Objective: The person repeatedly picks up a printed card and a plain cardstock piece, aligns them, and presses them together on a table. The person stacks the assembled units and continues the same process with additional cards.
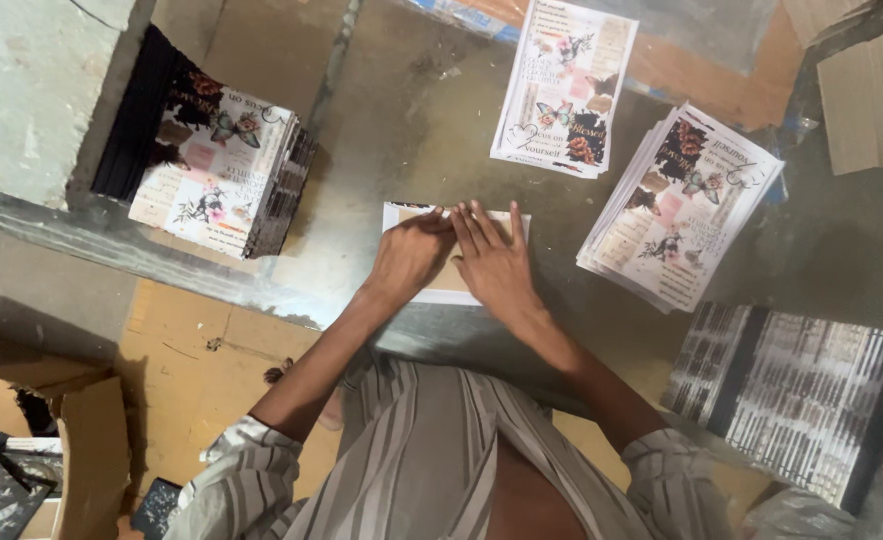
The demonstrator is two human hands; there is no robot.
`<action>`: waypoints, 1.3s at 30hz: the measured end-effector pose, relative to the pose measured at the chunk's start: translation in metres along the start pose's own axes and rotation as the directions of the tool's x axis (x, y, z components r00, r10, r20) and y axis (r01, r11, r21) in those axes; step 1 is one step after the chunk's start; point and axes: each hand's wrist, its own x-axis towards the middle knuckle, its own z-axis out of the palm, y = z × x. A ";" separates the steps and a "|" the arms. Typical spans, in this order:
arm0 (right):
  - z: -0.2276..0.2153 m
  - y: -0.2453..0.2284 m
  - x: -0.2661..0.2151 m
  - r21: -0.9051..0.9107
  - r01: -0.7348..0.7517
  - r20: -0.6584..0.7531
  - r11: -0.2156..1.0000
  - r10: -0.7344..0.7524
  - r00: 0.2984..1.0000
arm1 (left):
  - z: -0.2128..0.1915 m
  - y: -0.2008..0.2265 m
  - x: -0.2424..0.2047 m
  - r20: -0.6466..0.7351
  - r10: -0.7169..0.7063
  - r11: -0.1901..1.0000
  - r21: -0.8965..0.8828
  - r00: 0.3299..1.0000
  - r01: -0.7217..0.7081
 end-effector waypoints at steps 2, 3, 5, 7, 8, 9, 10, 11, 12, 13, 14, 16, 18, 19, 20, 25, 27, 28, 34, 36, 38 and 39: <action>-0.005 -0.006 -0.007 -0.076 -0.120 0.097 0.990 0.127 0.987 | -0.006 0.001 -0.002 -0.025 0.012 1.000 0.004 1.000 -0.012; -0.007 -0.007 -0.008 -0.116 -0.176 0.138 0.977 0.192 0.972 | -0.011 0.000 -0.003 -0.067 0.026 1.000 0.012 0.997 -0.026; -0.011 -0.003 -0.015 -0.161 -0.271 0.173 0.949 0.297 0.939 | -0.018 0.003 -0.003 -0.116 0.033 0.999 0.020 0.993 -0.031; -0.013 0.002 -0.021 -0.187 -0.319 0.171 0.929 0.351 0.921 | -0.021 0.012 0.001 -0.133 0.020 1.000 0.020 0.991 -0.018; -0.013 0.004 -0.023 -0.189 -0.323 0.154 0.927 0.353 0.923 | -0.019 0.019 0.005 0.035 -0.075 0.997 0.031 0.997 0.074; -0.013 0.005 -0.024 -0.187 -0.320 0.139 0.929 0.347 0.928 | -0.015 0.028 0.010 0.199 -0.179 0.984 0.062 0.964 0.170; -0.012 0.007 -0.025 -0.274 -0.289 0.130 0.917 0.334 0.934 | -0.011 0.036 0.013 0.354 -0.278 0.961 0.106 0.893 0.257; -0.011 0.007 -0.026 -0.354 -0.254 0.125 0.900 0.315 0.941 | -0.009 0.039 0.011 0.206 -0.181 0.981 0.101 0.962 0.163; -0.009 0.003 -0.026 -0.431 -0.218 0.121 0.876 0.296 0.948 | -0.007 0.040 0.007 0.054 -0.073 0.991 0.112 0.996 0.067; -0.008 0.002 -0.028 -0.343 -0.265 0.129 0.901 0.324 0.937 | -0.005 0.040 0.003 -0.101 0.045 0.991 0.132 0.994 -0.032; -0.008 0.002 -0.028 -0.253 -0.310 0.140 0.916 0.352 0.926 | -0.007 0.034 -0.005 -0.058 -0.037 0.992 0.115 0.998 0.044; -0.009 0.009 -0.027 -0.132 -0.356 0.123 0.925 0.372 0.920 | -0.017 0.010 -0.024 0.020 -0.190 0.979 0.085 0.982 0.188; -0.011 0.014 -0.030 -0.066 -0.365 0.080 0.929 0.369 0.926 | -0.031 -0.020 -0.049 0.015 -0.371 0.916 0.171 0.928 0.363; -0.012 0.012 -0.034 -0.062 -0.376 0.113 0.925 0.380 0.918 | -0.033 -0.027 -0.060 0.006 -0.366 0.916 0.177 0.931 0.359; -0.014 0.010 -0.038 -0.060 -0.386 0.146 0.920 0.391 0.909 | -0.034 -0.031 -0.068 -0.003 -0.361 0.917 0.183 0.933 0.355; -0.020 -0.009 -0.021 0.077 -0.458 0.115 0.886 0.448 0.887 | -0.026 -0.015 -0.036 -0.090 -0.303 0.942 0.122 0.949 0.312; -0.017 -0.026 -0.015 0.196 -0.487 0.140 0.851 0.467 0.873 | -0.020 0.000 -0.017 -0.078 -0.262 0.963 0.049 0.962 0.266; -0.015 -0.031 -0.014 0.218 -0.489 0.137 0.845 0.469 0.872 | -0.021 0.000 -0.008 -0.078 -0.289 0.953 0.068 0.954 0.294; -0.008 -0.030 -0.026 0.404 -0.496 -0.081 0.769 0.570 0.817 | -0.050 -0.045 0.014 0.342 -0.310 0.927 -0.097 0.887 0.362; -0.002 -0.026 -0.033 0.559 -0.355 -0.282 0.750 0.574 0.768 | -0.057 -0.055 0.005 0.444 -0.145 0.856 -0.392 0.884 0.337; 0.008 -0.024 -0.039 0.946 -0.231 0.001 0.226 0.714 0.700 | -0.061 -0.056 -0.010 0.508 -0.092 0.730 -0.551 0.856 0.405; 0.013 -0.021 -0.042 0.986 -0.139 0.166 -0.096 0.706 0.689 | -0.061 -0.055 -0.016 0.537 -0.059 0.651 -0.618 0.842 0.440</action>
